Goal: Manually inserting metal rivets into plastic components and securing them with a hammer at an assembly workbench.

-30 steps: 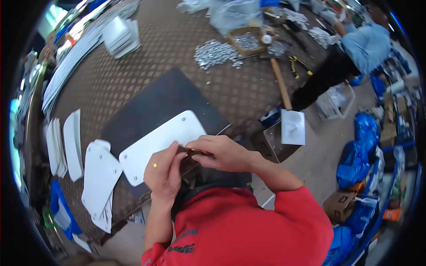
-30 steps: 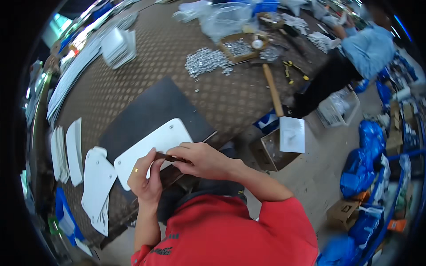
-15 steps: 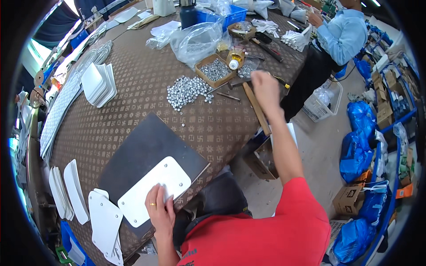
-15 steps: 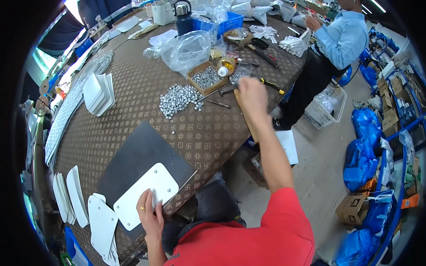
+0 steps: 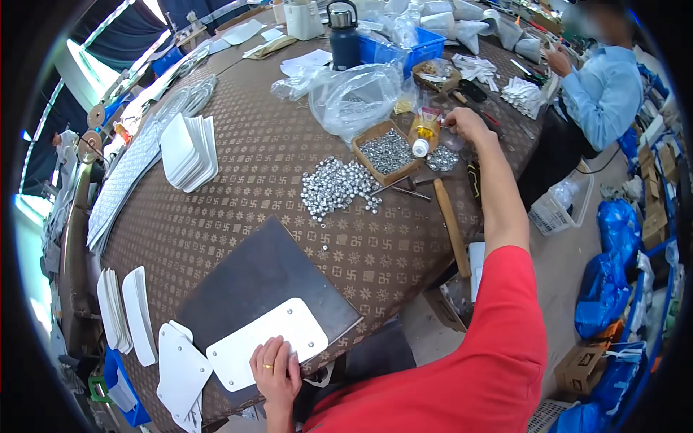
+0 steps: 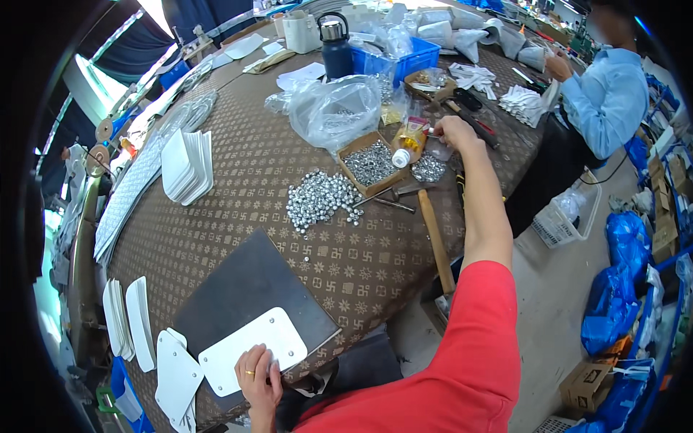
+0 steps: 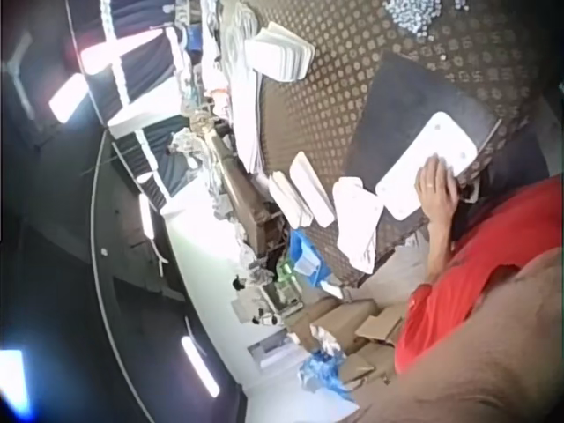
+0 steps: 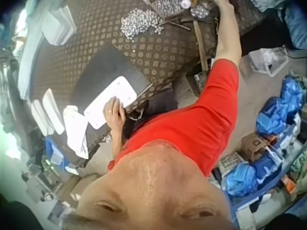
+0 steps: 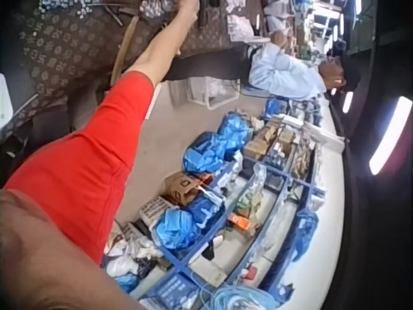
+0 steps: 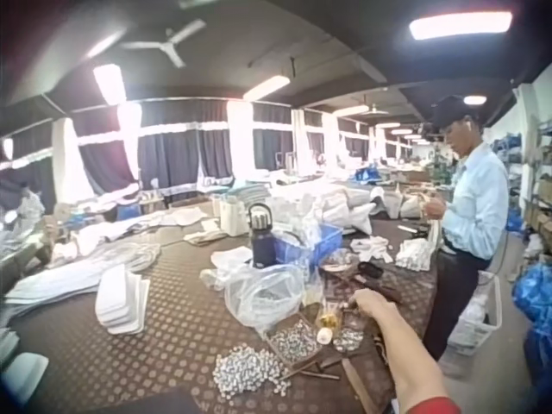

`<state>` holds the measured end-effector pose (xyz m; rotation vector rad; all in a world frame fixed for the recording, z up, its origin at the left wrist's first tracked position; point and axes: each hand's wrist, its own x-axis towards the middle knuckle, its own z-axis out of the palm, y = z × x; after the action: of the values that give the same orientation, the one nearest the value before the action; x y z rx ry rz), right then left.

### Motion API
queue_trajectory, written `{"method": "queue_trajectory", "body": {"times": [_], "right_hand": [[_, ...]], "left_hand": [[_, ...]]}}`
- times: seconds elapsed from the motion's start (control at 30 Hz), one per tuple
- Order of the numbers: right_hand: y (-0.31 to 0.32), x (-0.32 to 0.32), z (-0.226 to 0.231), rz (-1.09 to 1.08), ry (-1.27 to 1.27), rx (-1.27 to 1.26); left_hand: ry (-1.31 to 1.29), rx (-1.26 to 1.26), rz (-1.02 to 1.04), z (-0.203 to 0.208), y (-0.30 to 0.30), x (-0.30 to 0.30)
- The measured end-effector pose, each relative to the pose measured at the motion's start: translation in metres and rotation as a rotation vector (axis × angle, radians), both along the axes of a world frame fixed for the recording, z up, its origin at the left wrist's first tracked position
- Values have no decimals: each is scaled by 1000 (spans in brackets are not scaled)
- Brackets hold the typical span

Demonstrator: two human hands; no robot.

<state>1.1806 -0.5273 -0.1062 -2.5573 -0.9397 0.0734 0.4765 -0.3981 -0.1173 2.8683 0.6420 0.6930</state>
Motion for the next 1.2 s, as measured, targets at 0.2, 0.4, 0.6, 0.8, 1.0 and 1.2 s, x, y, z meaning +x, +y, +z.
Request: {"method": "queue_trajectory", "body": {"times": [0.2,0.4,0.6,0.8,1.0,1.2], "right_hand": [[4,0,12,63,-146,-250],[-28,-3,46,17,-126,39],[-64,-88,104,-131,-202,505],[-57,-274,134,237,468,586],[-11,-363,101,853,484,303],[15,-225,68,-70,-602,24]], "left_hand": [[-4,-6,9,1,-2,-2],[-27,-5,-12,1,-3,-2],[-82,-18,-27,-1,-7,-1],[-286,-336,-209,43,-31,57],[-122,-1306,-218,78,-38,159],[16,-362,-60,42,68,198]]}}
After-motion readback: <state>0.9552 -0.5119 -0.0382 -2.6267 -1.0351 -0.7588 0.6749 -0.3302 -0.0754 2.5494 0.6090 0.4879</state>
